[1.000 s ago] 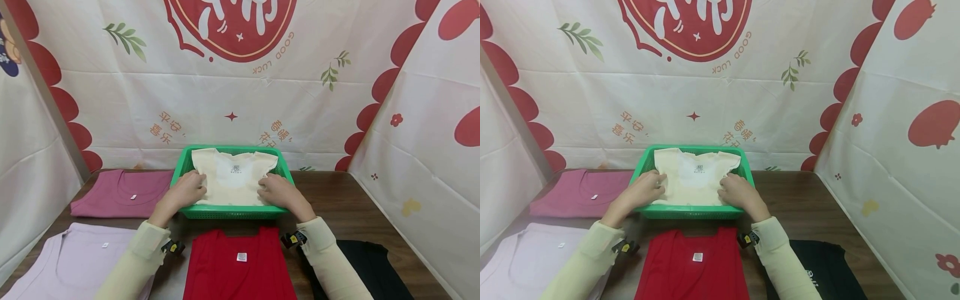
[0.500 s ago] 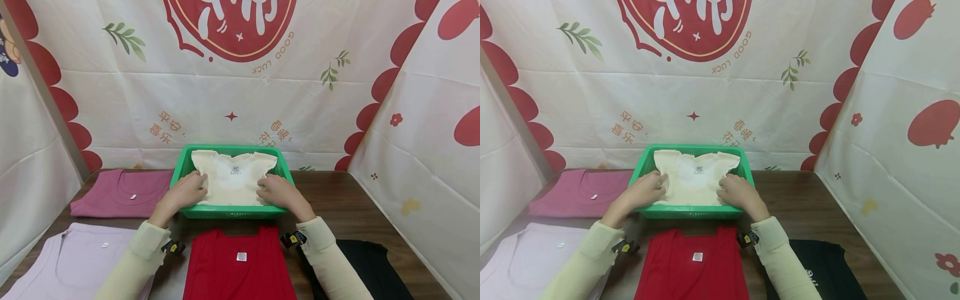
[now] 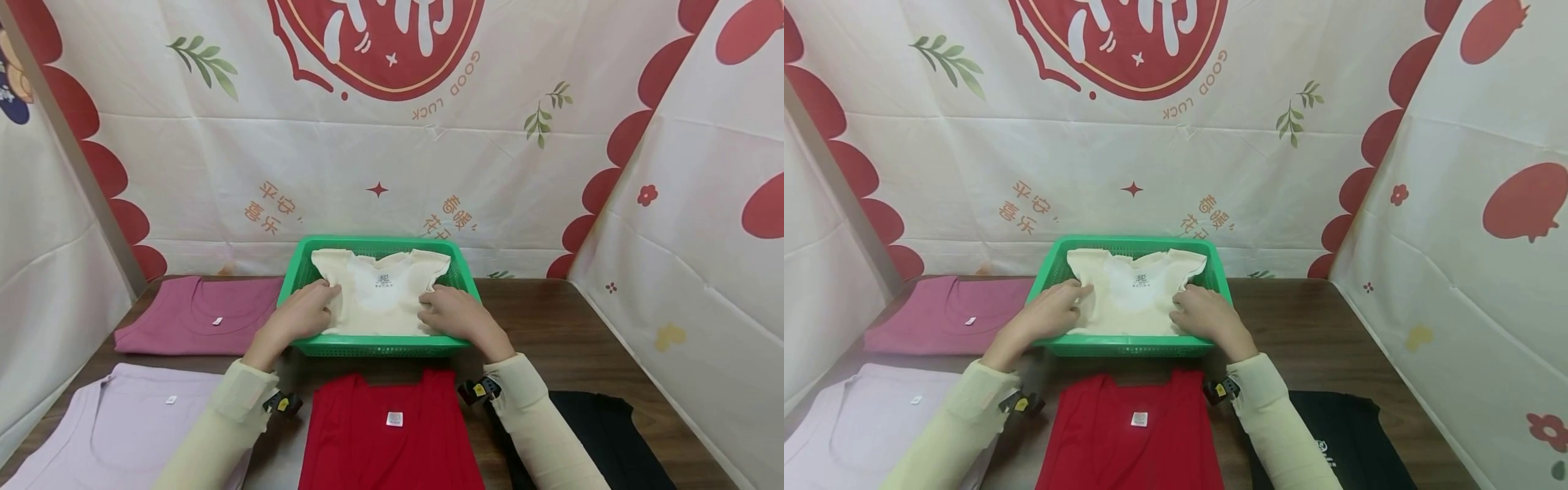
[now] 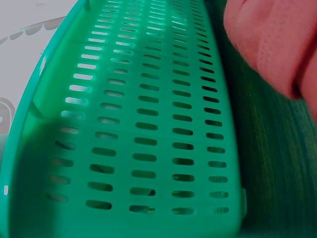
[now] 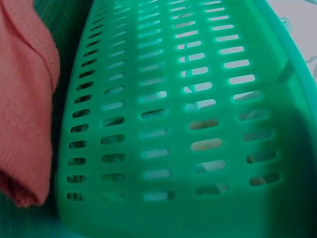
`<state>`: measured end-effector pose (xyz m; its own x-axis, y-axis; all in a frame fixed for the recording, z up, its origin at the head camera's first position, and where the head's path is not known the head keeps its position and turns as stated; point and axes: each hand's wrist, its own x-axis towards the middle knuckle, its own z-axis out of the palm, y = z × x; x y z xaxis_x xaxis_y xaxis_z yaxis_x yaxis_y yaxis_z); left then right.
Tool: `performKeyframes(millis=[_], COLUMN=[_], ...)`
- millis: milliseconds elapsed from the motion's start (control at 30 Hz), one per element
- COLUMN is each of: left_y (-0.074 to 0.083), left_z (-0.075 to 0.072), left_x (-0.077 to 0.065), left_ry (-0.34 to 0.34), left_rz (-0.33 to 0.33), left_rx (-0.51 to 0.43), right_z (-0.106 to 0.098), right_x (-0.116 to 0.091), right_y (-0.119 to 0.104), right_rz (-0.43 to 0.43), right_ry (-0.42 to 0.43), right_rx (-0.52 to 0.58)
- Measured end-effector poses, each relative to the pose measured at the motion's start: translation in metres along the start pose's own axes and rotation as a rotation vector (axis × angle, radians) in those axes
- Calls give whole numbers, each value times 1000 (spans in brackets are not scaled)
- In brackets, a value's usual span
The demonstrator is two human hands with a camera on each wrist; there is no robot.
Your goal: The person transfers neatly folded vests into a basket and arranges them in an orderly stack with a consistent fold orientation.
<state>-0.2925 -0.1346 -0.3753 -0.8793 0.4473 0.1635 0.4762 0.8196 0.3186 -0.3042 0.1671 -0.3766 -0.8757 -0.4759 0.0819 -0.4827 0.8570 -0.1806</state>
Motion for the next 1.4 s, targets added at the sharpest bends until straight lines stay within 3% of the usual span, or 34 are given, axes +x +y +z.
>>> performKeyframes(millis=[767, 1000, 1400], left_y=[1, 1, 2], left_z=[2, 2, 3], left_x=[2, 0, 1], left_ry=[-27, -52, -35], left_rz=[1, -27, -5], left_rx=[15, 19, 35], right_z=[1, 2, 0], right_x=[-2, -2, -2], right_y=[2, 1, 0], right_rz=[-6, -11, -2], right_ry=[-10, -11, -24], right_rx=[-14, -19, -20])
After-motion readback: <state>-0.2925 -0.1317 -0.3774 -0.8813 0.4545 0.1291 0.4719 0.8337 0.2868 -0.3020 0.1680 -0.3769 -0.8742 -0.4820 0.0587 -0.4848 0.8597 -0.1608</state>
